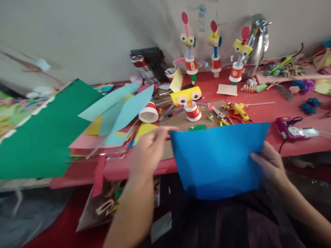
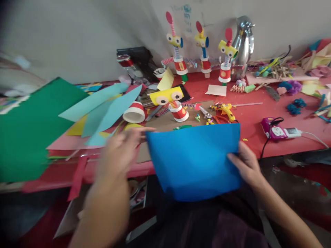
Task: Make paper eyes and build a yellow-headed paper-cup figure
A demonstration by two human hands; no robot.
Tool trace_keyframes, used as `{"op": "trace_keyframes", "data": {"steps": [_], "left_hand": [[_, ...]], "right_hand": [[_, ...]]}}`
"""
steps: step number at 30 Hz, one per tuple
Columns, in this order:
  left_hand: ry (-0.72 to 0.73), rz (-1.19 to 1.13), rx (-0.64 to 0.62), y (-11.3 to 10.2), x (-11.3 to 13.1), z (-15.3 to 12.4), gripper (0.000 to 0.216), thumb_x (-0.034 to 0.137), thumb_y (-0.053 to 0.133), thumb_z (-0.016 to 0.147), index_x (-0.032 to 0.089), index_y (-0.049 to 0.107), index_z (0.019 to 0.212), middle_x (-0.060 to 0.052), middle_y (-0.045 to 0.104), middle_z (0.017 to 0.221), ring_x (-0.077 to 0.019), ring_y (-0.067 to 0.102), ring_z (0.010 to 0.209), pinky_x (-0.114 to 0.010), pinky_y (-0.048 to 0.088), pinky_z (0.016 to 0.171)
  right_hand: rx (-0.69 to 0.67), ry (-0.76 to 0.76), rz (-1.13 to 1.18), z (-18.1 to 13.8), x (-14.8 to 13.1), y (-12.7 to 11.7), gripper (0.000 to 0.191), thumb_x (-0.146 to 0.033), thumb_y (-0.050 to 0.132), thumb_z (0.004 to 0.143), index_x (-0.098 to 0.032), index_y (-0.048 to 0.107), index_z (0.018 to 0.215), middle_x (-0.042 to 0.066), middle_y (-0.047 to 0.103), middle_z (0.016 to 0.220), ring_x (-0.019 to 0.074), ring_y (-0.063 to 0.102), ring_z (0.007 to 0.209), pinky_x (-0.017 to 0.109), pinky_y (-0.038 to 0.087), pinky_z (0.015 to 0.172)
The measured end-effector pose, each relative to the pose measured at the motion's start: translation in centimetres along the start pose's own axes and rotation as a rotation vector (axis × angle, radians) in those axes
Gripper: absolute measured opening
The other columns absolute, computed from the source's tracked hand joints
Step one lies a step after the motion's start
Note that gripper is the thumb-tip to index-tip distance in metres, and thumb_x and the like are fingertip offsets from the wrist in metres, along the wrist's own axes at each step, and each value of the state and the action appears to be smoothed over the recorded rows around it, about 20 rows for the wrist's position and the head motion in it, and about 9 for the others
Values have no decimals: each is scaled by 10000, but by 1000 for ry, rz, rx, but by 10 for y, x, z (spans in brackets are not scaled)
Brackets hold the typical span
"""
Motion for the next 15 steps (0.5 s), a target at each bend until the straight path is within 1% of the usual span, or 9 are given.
{"op": "trace_keyframes", "data": {"steps": [1,2,3,4,7,9,11,13,15], "left_hand": [[-18,44,-37,17,-7,3,322,442,493,958,273,767,955,-44,778,993,-261,732,948,-412,599,864],[-31,102,-65,34,-14,7,238,395,578,907,260,770,945,-59,781,1028,-276,727,999,-425,584,918],[-22,139,-79,50,-19,11,227,345,638,868,252,756,1039,-80,758,1151,-284,709,1073,-434,565,967],[-16,160,-101,67,-24,16,305,293,666,847,233,724,1141,-108,715,1262,-290,678,1153,-439,539,1015],[-5,231,-121,103,-30,28,508,205,759,769,176,649,1263,-174,654,1345,-342,569,1309,-497,443,1122],[-26,236,-127,116,-28,33,660,147,823,688,199,607,1309,-169,662,1324,-365,580,1278,-535,455,1094],[-56,199,-152,122,-23,34,690,98,821,671,236,598,1309,-142,689,1275,-361,624,1207,-535,496,1039],[-51,142,-182,122,-17,31,580,61,748,730,247,621,1265,-116,709,1246,-332,654,1169,-501,516,1023],[-23,87,-155,112,-13,24,464,34,643,796,237,646,1213,-97,716,1244,-289,664,1165,-450,516,1039]], "right_hand": [[102,68,-31,0,2,-20,272,-410,740,836,-296,714,1082,10,747,961,208,684,864,299,561,772],[143,144,-90,0,3,-35,261,-392,775,798,-295,724,1035,6,739,933,204,670,832,281,552,740],[151,220,-148,1,4,-46,235,-388,807,756,-284,732,953,7,725,880,203,655,793,268,544,697],[164,276,-193,2,4,-56,234,-399,835,708,-267,727,869,13,707,834,206,641,767,262,536,660],[167,382,-182,3,2,-68,299,-409,871,599,-259,714,805,17,678,791,214,626,742,270,549,639],[176,400,-168,2,2,-68,316,-392,883,565,-270,710,800,11,679,790,205,619,723,272,556,643],[183,402,-188,1,1,-66,341,-392,896,540,-279,718,808,18,701,818,211,627,742,276,563,650],[180,418,-208,0,1,-64,361,-429,904,525,-287,732,809,38,725,859,241,654,791,297,578,657],[195,445,-200,0,-1,-64,368,-480,895,534,-316,745,828,52,741,901,275,684,846,331,604,681]]}}
Point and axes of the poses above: each hand's wrist, its own z-axis towards the middle knuckle, its own y-axis out of the palm, x = y × z, the point moved 7 cm from there along z, towards the middle knuckle
